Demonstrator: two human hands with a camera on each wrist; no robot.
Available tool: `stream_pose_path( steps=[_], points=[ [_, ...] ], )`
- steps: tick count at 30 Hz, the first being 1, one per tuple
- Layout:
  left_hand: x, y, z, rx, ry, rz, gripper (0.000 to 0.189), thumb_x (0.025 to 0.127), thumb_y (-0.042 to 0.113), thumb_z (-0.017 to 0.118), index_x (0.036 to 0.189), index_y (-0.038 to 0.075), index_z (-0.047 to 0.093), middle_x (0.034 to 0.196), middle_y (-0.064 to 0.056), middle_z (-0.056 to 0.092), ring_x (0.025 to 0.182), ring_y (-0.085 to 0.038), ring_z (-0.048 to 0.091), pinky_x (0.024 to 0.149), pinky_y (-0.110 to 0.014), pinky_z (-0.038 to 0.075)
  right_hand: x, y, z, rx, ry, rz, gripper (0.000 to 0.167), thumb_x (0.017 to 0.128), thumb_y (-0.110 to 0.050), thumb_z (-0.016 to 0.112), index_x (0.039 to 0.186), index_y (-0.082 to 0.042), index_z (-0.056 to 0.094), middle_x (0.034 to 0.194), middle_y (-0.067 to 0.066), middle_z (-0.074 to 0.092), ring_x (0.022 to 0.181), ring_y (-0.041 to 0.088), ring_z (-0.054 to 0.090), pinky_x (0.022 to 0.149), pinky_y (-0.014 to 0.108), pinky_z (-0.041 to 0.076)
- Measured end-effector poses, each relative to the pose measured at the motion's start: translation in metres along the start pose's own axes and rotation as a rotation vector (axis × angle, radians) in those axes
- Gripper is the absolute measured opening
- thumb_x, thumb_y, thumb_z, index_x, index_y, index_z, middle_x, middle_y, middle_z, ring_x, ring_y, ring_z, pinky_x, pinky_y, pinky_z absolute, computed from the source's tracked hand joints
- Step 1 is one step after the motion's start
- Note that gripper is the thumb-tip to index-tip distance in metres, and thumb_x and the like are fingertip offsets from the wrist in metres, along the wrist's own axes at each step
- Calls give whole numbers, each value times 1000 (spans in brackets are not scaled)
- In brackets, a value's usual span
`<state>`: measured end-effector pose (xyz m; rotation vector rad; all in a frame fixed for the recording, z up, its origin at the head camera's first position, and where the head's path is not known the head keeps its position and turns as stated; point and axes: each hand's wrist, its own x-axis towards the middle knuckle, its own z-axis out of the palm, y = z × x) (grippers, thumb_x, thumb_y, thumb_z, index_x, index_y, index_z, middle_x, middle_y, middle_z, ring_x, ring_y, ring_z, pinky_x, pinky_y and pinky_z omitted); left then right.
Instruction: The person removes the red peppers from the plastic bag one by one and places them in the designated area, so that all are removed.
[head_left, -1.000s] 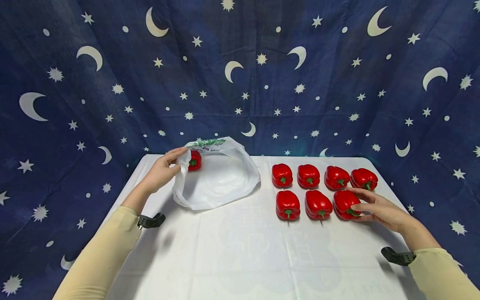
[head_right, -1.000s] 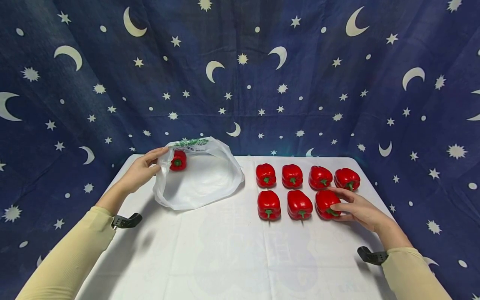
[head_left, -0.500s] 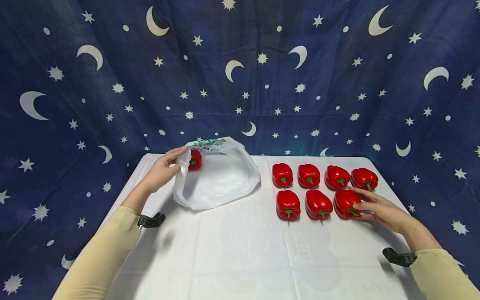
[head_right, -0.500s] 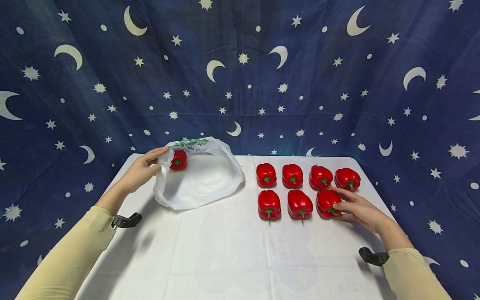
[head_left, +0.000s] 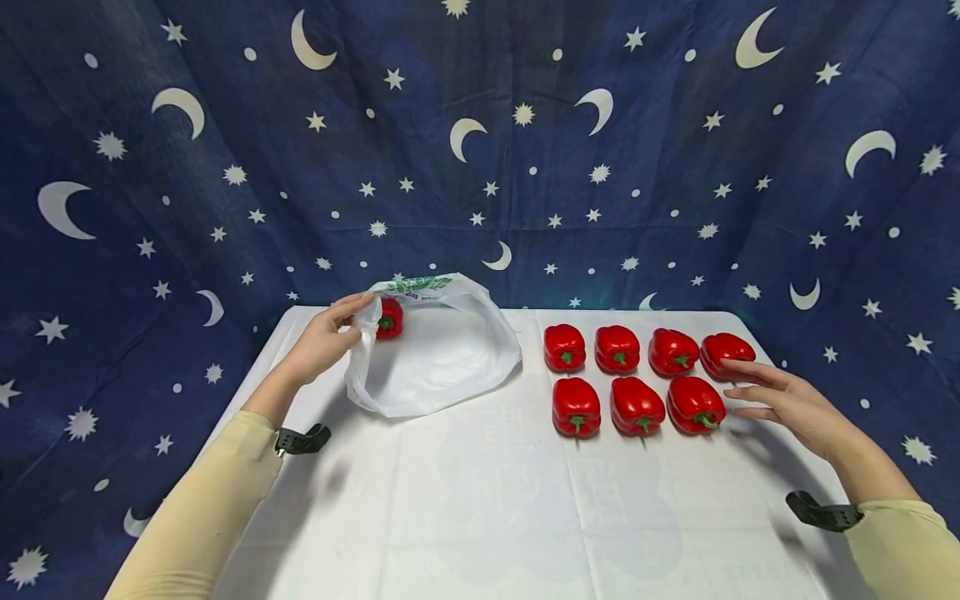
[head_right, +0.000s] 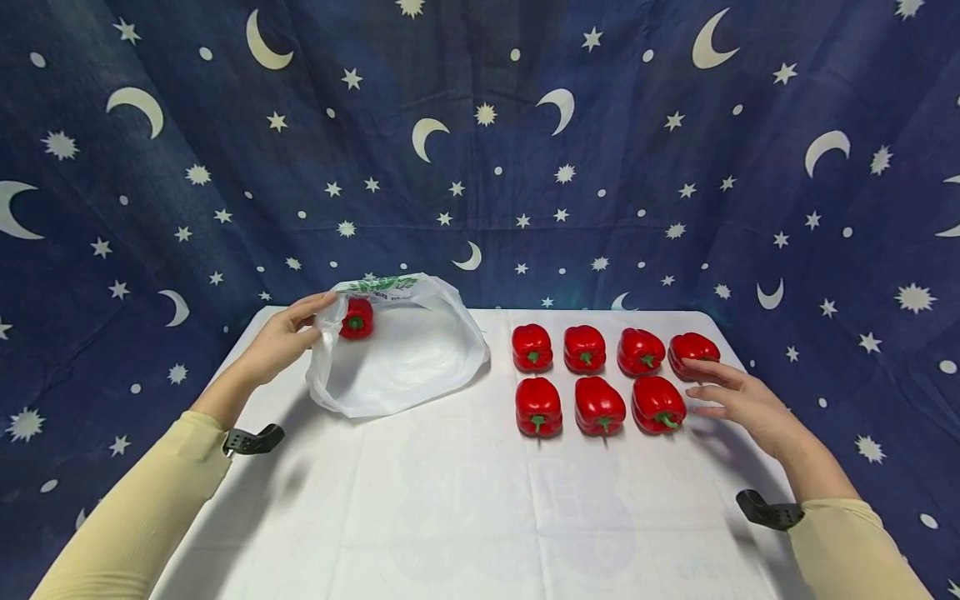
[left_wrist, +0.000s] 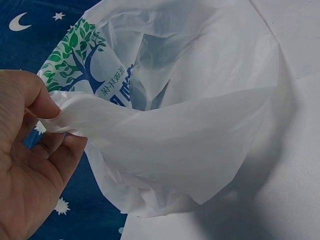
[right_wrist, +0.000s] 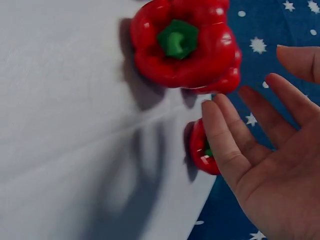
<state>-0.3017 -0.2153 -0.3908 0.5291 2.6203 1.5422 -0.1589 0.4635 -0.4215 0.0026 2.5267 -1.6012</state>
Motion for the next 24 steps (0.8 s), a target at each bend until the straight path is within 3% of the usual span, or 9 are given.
stream_pose_path(
  steps=[3, 6, 11, 16, 20, 24],
  points=[
    [0, 0, 0, 0, 1, 6, 59, 99, 1, 49, 157, 9, 42, 166, -7, 28, 150, -33, 27, 117, -53, 28, -2, -7, -2, 36, 11, -60, 49, 108, -19, 52, 155, -7, 42, 135, -5, 44, 105, 1, 66, 82, 28, 57],
    [0, 0, 0, 4, 5, 13, 59, 98, 1, 49, 157, 10, 43, 165, -7, 29, 150, -32, 28, 117, -52, 28, 0, -18, 4, 72, 7, -111, 48, 106, -14, 53, 153, -7, 45, 132, -11, 50, 107, 1, 65, 81, 26, 57],
    [0, -3, 0, 13, 9, 15, 59, 98, 1, 48, 157, 10, 43, 165, -6, 30, 149, -32, 28, 117, -51, 28, 9, -43, 23, 70, -7, -180, 46, 104, -11, 56, 149, -7, 48, 135, -8, 56, 111, 3, 64, 85, 25, 56],
    [-1, -3, 0, 13, 9, 12, 60, 98, 1, 48, 157, 10, 43, 165, -6, 30, 149, -32, 28, 117, -51, 29, 16, -71, 49, -35, -32, -183, 53, 102, -19, 62, 151, -8, 49, 143, 0, 55, 120, 7, 59, 91, 27, 52],
    [-1, -3, 0, 9, 9, 5, 60, 98, 2, 48, 157, 11, 43, 165, -5, 30, 149, -32, 29, 116, -51, 30, 22, -92, 72, -94, -48, -187, 57, 99, -26, 67, 150, -9, 50, 145, 7, 56, 124, 15, 58, 97, 37, 51],
    [0, -1, 0, 7, 11, -2, 60, 98, 2, 48, 157, 12, 43, 165, -4, 30, 149, -32, 29, 116, -50, 31, 30, -103, 92, -121, -85, -214, 54, 97, -32, 69, 147, -14, 56, 145, 9, 57, 131, 23, 52, 104, 61, 42]
  ],
)
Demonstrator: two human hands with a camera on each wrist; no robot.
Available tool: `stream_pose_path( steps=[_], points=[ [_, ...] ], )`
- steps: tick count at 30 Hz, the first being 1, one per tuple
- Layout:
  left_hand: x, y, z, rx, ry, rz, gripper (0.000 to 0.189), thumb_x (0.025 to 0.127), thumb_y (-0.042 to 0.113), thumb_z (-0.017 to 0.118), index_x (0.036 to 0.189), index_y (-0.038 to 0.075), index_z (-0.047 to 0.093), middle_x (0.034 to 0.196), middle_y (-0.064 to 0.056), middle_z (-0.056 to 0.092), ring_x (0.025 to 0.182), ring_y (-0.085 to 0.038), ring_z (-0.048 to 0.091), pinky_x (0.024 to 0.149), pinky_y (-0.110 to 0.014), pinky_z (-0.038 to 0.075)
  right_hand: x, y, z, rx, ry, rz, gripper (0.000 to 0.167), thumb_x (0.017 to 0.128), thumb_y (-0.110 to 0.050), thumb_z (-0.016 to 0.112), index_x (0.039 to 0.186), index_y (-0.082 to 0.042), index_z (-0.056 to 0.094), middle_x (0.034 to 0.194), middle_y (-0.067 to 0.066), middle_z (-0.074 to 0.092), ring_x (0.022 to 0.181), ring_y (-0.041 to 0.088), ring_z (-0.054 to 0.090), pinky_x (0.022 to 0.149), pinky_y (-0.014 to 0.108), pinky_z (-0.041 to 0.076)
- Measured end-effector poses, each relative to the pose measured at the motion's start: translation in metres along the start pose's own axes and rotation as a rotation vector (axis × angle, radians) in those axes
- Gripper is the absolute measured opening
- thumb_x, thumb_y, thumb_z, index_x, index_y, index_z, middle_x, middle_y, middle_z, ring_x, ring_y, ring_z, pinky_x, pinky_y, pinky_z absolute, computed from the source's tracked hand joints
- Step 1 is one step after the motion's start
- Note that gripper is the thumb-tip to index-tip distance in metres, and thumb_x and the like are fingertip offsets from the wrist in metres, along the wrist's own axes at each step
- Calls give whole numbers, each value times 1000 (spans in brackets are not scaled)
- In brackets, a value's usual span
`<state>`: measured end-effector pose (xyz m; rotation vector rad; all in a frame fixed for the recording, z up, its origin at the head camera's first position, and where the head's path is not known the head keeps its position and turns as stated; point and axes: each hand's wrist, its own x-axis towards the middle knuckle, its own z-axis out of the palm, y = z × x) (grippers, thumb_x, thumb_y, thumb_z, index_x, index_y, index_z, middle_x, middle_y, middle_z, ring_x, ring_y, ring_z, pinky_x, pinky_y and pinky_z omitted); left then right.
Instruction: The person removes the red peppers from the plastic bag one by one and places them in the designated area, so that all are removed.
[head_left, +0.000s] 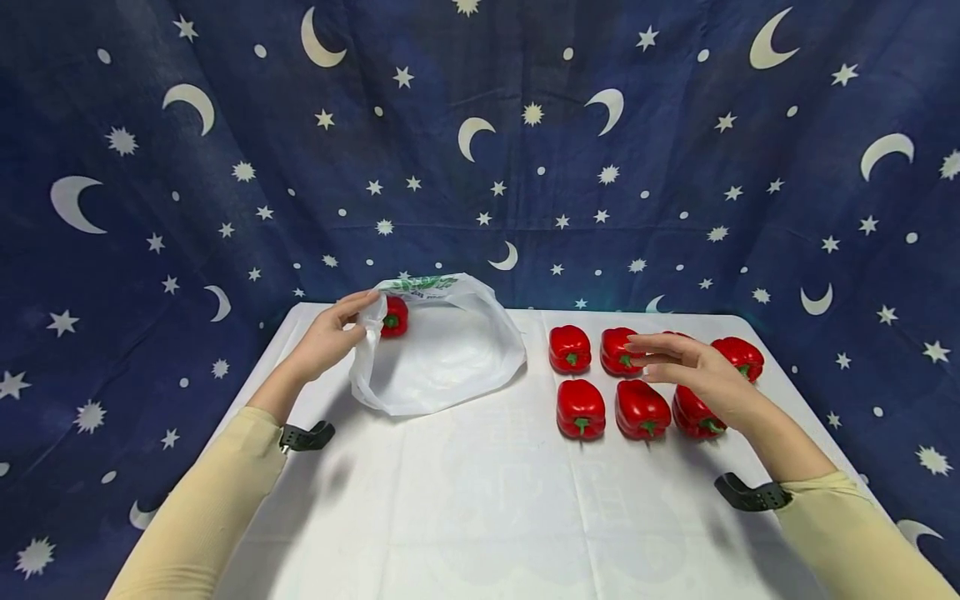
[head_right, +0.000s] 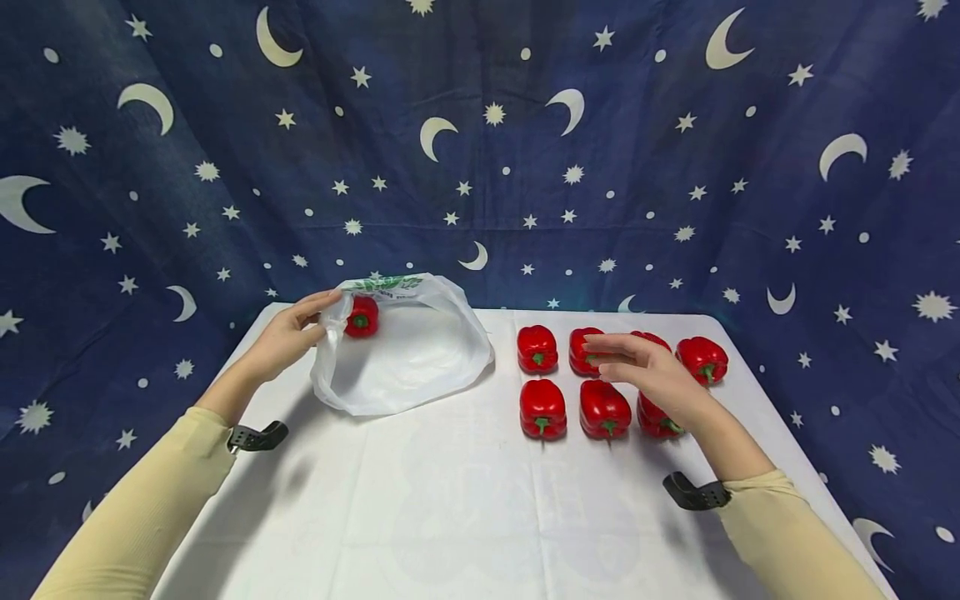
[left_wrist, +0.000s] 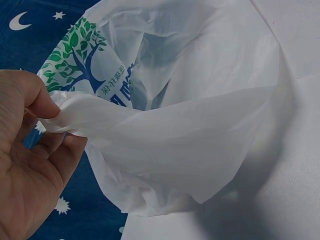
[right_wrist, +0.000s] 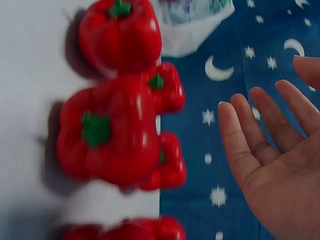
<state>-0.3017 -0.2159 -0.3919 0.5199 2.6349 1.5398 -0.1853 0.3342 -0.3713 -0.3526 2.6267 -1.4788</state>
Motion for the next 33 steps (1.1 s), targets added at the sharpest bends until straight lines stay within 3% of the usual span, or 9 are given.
stream_pose_path(
  steps=[3, 11, 20, 28, 33],
  points=[
    [0, 1, 0, -1, 0, 1, 60, 98, 2, 48, 157, 11, 43, 165, -5, 30, 149, -33, 29, 115, -51, 31, 10, -5, 12, 22, -28, 2, 54, 95, -34, 72, 145, -18, 58, 146, 6, 57, 136, 27, 47, 105, 67, 37],
    [0, 3, 0, -6, 1, 2, 59, 99, 1, 48, 157, 11, 43, 165, -5, 30, 149, -33, 29, 115, -52, 32, 39, -20, 42, 110, -114, 0, 56, 95, -28, 72, 147, -15, 56, 147, 12, 55, 131, 33, 55, 105, 55, 44],
    [-11, 29, 1, -8, -4, -18, 59, 98, -4, 45, 156, 1, 39, 165, -14, 27, 150, -38, 26, 117, -54, 27, 81, -44, 89, 176, -248, -85, 51, 98, -19, 66, 148, -17, 55, 146, 4, 56, 131, 31, 56, 102, 51, 48],
    [-3, 5, -1, -8, -1, -13, 60, 99, 0, 47, 158, 10, 41, 166, -7, 27, 150, -34, 27, 116, -52, 30, 118, -55, 130, 193, -324, -163, 52, 97, -19, 65, 148, -17, 55, 147, 2, 55, 129, 28, 57, 105, 44, 47],
    [0, 1, -1, -3, 6, 4, 60, 98, 0, 48, 157, 10, 43, 165, -6, 29, 150, -33, 28, 116, -52, 29, 137, -61, 152, 235, -366, -177, 54, 98, -17, 63, 151, -16, 51, 150, 3, 51, 128, 24, 57, 106, 41, 46]
  ],
)
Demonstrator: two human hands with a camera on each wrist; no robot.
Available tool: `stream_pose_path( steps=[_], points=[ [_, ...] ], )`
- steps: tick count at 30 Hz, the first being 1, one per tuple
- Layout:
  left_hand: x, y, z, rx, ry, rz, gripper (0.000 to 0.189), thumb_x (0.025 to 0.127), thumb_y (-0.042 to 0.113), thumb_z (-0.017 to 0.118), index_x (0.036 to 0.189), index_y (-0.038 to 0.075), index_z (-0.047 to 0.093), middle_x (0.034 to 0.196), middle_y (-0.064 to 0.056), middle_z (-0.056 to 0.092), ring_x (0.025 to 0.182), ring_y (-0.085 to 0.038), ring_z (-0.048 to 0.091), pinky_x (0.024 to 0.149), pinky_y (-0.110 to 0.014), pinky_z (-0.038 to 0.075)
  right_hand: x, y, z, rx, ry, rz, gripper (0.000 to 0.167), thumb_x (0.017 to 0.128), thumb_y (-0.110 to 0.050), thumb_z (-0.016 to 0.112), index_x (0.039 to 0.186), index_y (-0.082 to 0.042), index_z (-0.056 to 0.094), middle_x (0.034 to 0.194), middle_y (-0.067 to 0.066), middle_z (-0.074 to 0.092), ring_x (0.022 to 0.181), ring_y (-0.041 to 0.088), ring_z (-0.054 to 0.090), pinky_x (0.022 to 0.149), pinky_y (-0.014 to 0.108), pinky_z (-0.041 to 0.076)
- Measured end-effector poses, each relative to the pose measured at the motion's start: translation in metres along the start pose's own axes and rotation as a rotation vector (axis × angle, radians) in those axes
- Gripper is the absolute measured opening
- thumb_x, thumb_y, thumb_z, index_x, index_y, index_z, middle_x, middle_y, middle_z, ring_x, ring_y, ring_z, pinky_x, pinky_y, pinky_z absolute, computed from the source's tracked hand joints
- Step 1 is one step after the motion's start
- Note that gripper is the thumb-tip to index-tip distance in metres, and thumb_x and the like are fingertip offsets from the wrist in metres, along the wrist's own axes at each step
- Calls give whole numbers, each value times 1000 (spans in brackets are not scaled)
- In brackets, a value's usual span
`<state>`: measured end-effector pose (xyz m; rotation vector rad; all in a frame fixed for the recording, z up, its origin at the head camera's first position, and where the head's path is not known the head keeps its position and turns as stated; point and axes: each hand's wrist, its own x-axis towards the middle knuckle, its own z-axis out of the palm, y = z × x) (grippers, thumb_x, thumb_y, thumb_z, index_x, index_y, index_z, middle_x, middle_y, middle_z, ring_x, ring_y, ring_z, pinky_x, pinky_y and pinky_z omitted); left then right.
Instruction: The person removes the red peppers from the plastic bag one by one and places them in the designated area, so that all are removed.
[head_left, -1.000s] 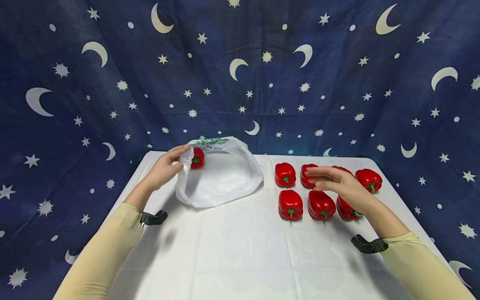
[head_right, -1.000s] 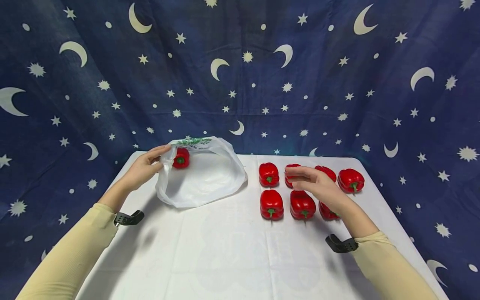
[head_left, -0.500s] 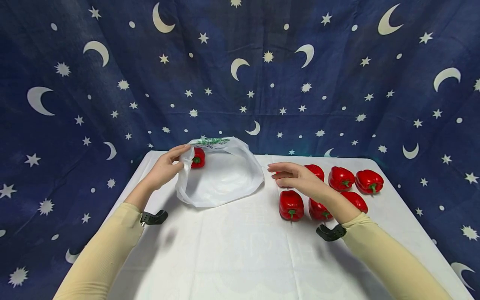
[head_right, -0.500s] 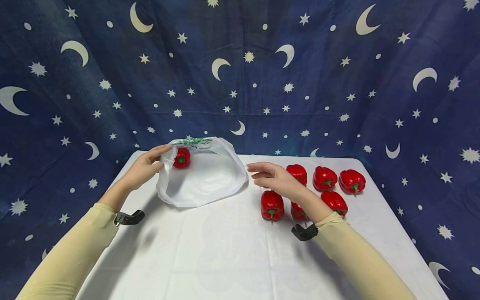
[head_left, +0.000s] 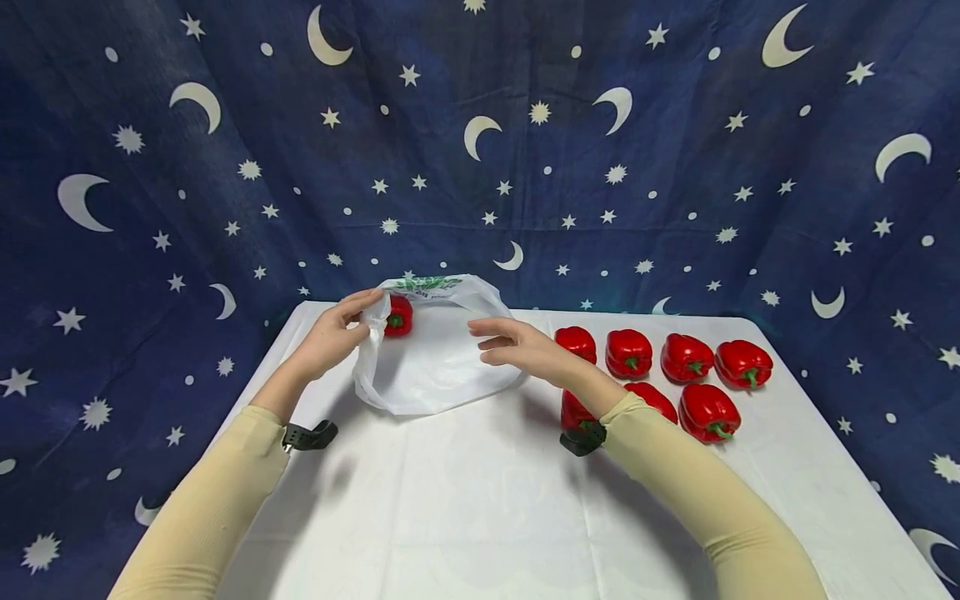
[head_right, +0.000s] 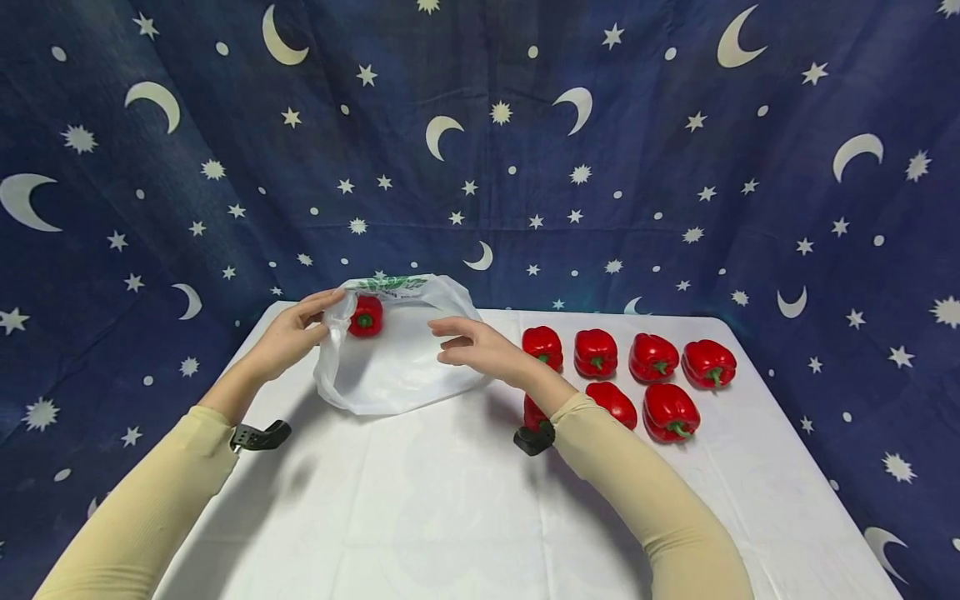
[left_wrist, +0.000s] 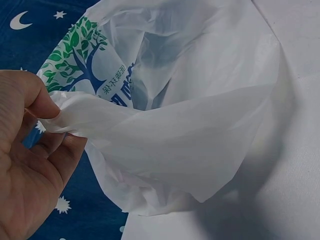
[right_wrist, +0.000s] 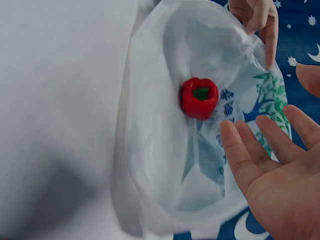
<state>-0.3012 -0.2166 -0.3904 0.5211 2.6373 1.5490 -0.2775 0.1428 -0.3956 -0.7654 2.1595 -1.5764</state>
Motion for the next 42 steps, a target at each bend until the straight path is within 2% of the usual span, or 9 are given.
stream_pose_path(
  steps=[5, 12, 18, 27, 35, 42],
  points=[
    [0, 1, 1, 1, 0, 0, 59, 98, 0, 49, 156, 11, 45, 165, -5, 31, 149, -33, 29, 117, -51, 29, 22, 6, 12, 27, -3, -3, 56, 98, -15, 62, 152, -13, 49, 151, 6, 50, 126, 24, 59, 104, 40, 48],
    [1, 0, 1, -13, 6, 3, 59, 98, -1, 49, 156, 9, 44, 165, -7, 30, 148, -33, 30, 117, -51, 27, 52, 16, 25, 84, 17, 16, 55, 99, -11, 61, 153, -10, 48, 151, 11, 51, 129, 36, 57, 100, 43, 50],
    [4, -2, 3, -18, 8, -2, 60, 98, -3, 48, 157, 7, 42, 165, -9, 29, 149, -33, 29, 117, -51, 28, 77, 23, 37, 138, 58, 80, 59, 95, -11, 65, 153, -11, 49, 150, 10, 51, 126, 29, 59, 102, 50, 48],
    [3, -2, 4, -28, 20, 22, 59, 97, -2, 50, 155, 8, 45, 164, -7, 32, 146, -32, 34, 116, -51, 30, 110, 35, 51, 119, 110, 133, 63, 95, -11, 66, 155, -11, 45, 157, 19, 43, 128, 30, 58, 96, 43, 53],
    [1, -1, 3, -32, 19, 23, 58, 98, 0, 50, 155, 8, 45, 164, -7, 32, 146, -33, 33, 116, -52, 29, 140, 40, 67, 129, 207, 136, 66, 96, -11, 68, 156, -5, 42, 157, 17, 42, 133, 34, 54, 94, 46, 54],
    [1, -4, 3, -25, 29, 36, 58, 98, 0, 51, 155, 9, 46, 163, -7, 33, 145, -32, 36, 115, -52, 31, 162, 47, 76, 176, 320, 165, 63, 93, -10, 72, 152, -8, 50, 151, 18, 49, 129, 34, 57, 93, 50, 54]
  ],
)
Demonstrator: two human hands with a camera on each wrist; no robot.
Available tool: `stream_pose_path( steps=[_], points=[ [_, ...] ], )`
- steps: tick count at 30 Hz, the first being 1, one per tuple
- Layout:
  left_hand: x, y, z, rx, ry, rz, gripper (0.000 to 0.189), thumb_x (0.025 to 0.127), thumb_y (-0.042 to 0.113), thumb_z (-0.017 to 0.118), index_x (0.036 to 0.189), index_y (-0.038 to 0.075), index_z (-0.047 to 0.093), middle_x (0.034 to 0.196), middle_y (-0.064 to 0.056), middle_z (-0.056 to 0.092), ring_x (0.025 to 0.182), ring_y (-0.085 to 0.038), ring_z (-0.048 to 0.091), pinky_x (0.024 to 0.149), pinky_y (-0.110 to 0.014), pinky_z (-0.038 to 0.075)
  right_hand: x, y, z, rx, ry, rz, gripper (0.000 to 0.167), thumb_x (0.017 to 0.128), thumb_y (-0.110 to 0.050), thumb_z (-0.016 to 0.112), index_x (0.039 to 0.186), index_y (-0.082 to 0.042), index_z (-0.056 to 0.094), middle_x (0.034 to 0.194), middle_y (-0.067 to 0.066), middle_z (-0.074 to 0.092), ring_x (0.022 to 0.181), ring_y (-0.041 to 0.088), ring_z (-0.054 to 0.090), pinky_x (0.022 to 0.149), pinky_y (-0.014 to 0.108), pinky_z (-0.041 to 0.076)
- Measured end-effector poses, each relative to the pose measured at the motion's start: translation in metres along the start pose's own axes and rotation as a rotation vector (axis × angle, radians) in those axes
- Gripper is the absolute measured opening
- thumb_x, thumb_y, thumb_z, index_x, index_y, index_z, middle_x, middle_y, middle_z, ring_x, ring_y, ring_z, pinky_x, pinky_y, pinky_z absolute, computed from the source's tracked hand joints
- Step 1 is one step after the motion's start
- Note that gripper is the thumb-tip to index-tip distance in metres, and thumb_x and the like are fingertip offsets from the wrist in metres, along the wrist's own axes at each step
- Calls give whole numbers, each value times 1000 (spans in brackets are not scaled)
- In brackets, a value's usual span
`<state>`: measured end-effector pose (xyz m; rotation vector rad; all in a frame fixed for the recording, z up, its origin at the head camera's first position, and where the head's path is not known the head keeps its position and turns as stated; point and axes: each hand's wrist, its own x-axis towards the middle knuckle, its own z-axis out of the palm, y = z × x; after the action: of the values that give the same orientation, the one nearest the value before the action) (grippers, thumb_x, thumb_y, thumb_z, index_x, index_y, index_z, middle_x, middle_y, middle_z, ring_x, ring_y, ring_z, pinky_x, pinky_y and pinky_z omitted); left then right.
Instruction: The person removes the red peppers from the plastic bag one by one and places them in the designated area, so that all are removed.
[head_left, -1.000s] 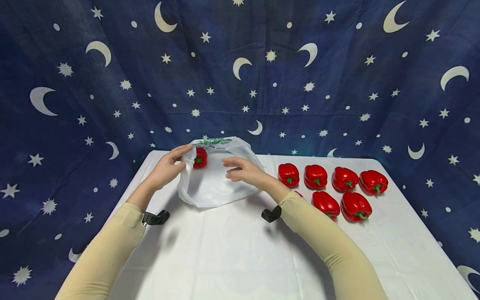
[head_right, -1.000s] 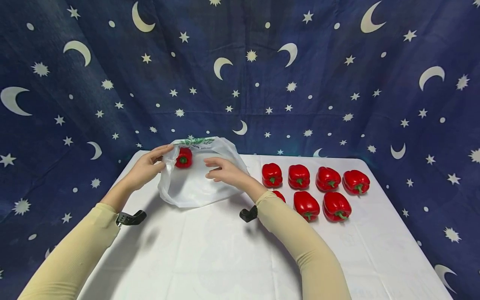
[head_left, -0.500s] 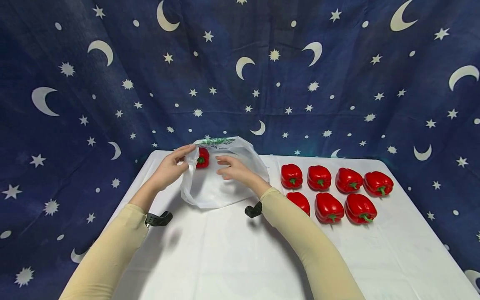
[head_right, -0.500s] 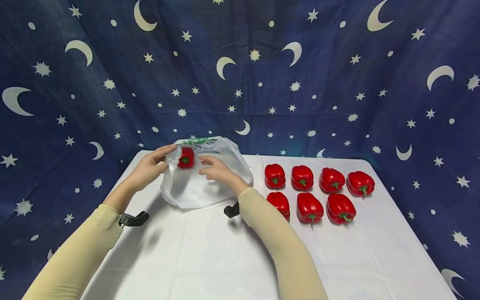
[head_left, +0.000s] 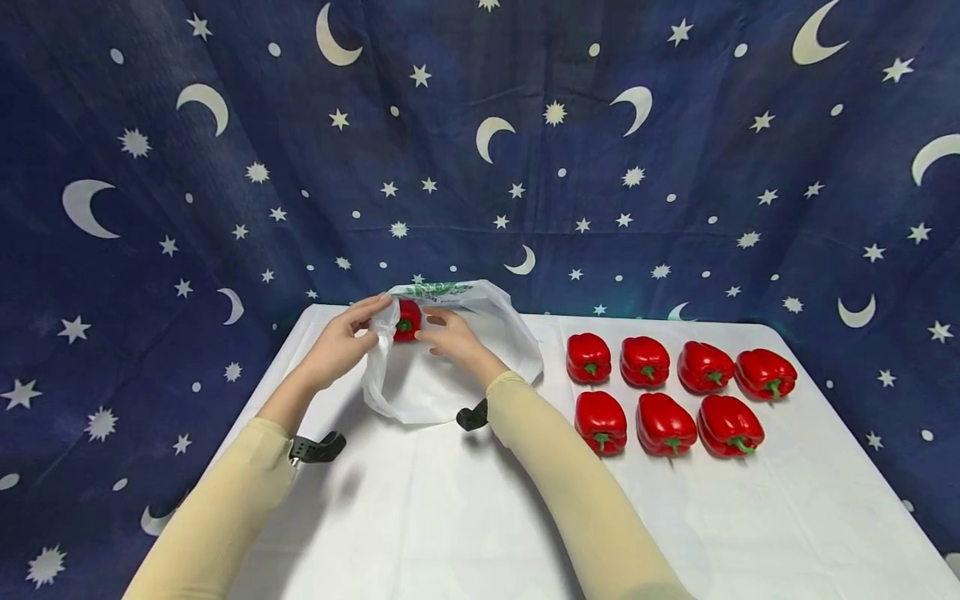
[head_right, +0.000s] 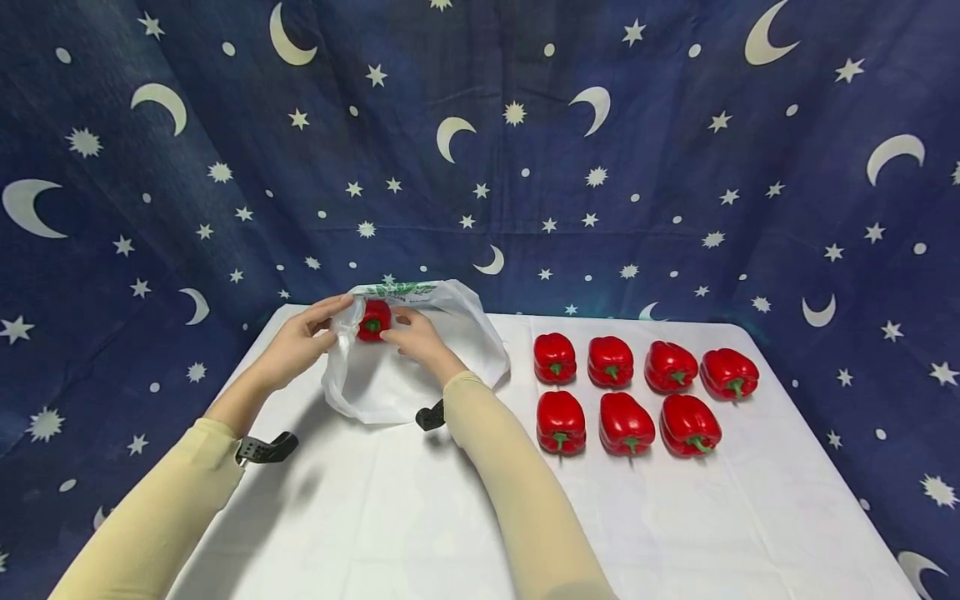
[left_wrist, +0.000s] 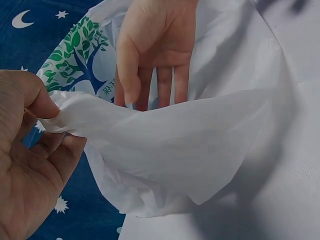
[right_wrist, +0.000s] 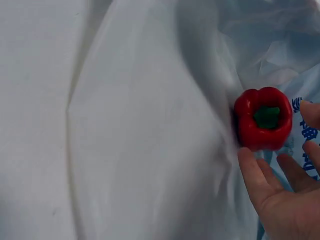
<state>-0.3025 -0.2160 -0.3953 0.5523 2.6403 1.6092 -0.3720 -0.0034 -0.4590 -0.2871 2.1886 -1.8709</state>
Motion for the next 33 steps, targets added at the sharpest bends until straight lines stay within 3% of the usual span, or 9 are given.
stream_pose_path(
  steps=[10, 17, 25, 28, 33],
  points=[
    [-5, -3, -3, -10, -4, -8, 58, 99, -2, 49, 156, 6, 43, 165, -10, 30, 146, -38, 34, 113, -54, 33, 11, 3, 22, 29, 112, 32, 66, 91, -13, 75, 152, -10, 50, 150, 17, 49, 121, 31, 60, 90, 46, 55],
    [-6, -4, -4, -6, 7, 5, 58, 97, -3, 50, 154, 7, 46, 164, -9, 32, 149, -30, 30, 119, -51, 25, 18, 1, 29, 15, 133, 21, 66, 91, -13, 75, 153, -13, 50, 151, 15, 49, 117, 29, 62, 86, 39, 57],
    [-6, -4, 0, -3, 11, 3, 58, 97, -3, 49, 154, 6, 47, 163, -10, 33, 149, -29, 29, 118, -52, 25, 26, 3, 31, -114, 114, -21, 63, 90, -9, 74, 149, -17, 54, 147, 10, 54, 83, 19, 60, 67, 27, 51],
    [-5, -4, 1, -3, 15, 10, 58, 96, -4, 49, 153, 6, 48, 163, -11, 33, 149, -29, 29, 118, -51, 26, 28, 4, 31, -145, 123, -33, 60, 91, -9, 73, 148, -15, 56, 146, 8, 55, 88, 19, 60, 70, 27, 51],
    [-4, -4, 1, 6, 10, 15, 59, 95, -5, 48, 153, 6, 48, 163, -12, 34, 149, -29, 30, 117, -52, 27, 33, 6, 32, -172, 144, -56, 56, 92, -13, 73, 146, -14, 58, 144, 7, 58, 118, 21, 57, 91, 32, 51]
  ],
)
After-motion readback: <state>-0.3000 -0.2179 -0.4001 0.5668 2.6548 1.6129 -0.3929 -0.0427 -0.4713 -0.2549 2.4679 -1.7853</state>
